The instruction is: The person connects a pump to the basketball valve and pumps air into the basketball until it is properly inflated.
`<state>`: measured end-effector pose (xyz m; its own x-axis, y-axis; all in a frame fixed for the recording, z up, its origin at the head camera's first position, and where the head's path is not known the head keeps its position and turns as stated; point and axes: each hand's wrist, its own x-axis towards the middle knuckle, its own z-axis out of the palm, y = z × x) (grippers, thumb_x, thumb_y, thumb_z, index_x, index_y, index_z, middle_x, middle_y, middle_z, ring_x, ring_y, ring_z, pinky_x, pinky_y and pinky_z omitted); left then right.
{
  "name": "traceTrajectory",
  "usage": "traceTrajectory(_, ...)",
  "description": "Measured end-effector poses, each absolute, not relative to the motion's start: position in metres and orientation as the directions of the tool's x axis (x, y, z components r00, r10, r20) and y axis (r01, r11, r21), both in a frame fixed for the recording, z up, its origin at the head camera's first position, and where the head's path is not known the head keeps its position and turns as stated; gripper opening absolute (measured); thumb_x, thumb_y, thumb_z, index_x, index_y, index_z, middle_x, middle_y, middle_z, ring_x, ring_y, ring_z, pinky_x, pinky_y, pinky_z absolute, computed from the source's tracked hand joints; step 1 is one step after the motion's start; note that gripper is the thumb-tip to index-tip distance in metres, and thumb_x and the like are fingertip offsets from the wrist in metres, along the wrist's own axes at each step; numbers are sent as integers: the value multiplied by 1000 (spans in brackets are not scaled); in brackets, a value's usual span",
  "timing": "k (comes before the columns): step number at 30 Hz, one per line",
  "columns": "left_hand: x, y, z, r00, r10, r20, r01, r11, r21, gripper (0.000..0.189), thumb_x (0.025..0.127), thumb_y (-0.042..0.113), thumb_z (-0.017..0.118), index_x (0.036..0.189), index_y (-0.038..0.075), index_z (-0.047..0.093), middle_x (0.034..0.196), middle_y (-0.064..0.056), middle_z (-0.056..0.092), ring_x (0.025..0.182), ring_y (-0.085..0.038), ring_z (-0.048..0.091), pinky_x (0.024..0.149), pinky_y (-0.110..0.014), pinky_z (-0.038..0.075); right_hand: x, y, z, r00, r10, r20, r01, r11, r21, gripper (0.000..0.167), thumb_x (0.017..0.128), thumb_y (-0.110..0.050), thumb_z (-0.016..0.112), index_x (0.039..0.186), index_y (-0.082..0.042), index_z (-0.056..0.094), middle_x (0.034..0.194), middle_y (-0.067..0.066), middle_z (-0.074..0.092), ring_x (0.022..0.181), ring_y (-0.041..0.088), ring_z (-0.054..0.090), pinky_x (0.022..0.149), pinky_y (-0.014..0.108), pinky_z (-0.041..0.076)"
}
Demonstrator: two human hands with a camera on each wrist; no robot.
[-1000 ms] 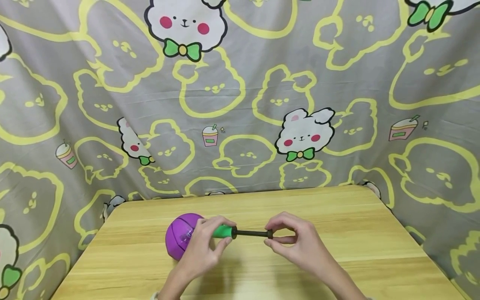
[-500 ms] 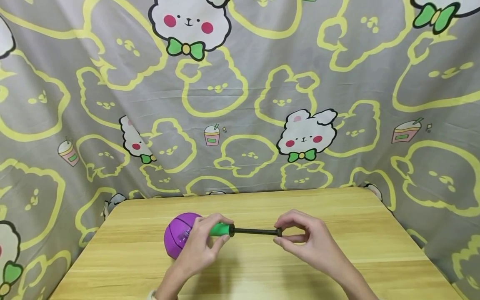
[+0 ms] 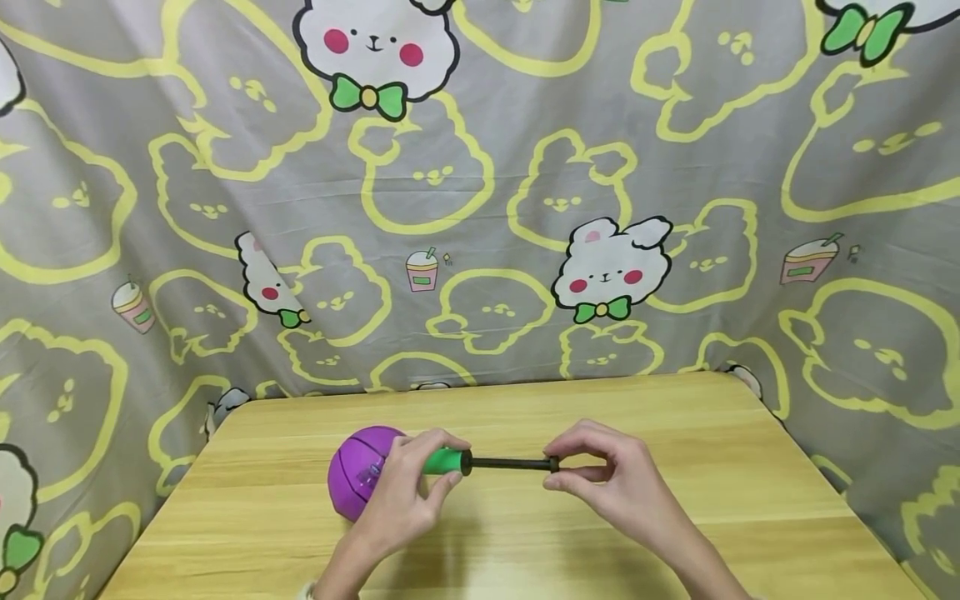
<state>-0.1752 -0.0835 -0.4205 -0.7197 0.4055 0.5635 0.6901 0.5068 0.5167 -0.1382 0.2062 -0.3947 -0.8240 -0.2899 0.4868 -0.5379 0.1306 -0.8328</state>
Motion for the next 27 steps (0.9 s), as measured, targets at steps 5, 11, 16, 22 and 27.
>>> traceTrajectory(5,-172,-80,-422,-720,406,562,689,515,510,34,82,9,78,111,23,68,109,14,68,102,-4,63,89,-43,36,-141,203,-398,-824,-295,484,-534,116,-838,29,82,5,81,108,-8,73,103,10,69,97,20,69,74,41,60)
traceTrajectory(11,-170,-75,-422,-720,421,551,689,524,500,33,82,10,77,111,24,67,108,14,68,101,-3,63,89,-43,35,-142,198,-403,-823,-302,481,-527,94,-844,30,81,5,82,107,-8,73,103,10,69,97,20,70,74,41,60)
traceTrajectory(16,-168,-71,-423,-715,427,553,693,537,482,34,81,11,78,111,23,67,109,13,68,103,-5,63,89,-43,36,-142,191,-407,-828,-294,478,-523,99,-846,29,81,2,83,106,-9,74,102,14,69,98,18,69,74,41,60)
traceTrajectory(22,-165,-68,-424,-713,441,546,695,550,463,35,80,11,78,111,23,67,109,13,68,103,-5,63,88,-42,36,-140,181,-414,-812,-270,518,-560,107,-822,29,81,3,82,106,-8,74,101,13,69,96,21,70,72,40,60)
traceTrajectory(27,-164,-65,-426,-706,442,553,700,556,449,37,79,10,78,111,23,67,108,12,68,101,-4,63,88,-41,36,-140,173,-418,-805,-249,539,-577,111,-809,28,81,3,82,106,-8,75,100,13,70,95,20,71,71,38,60)
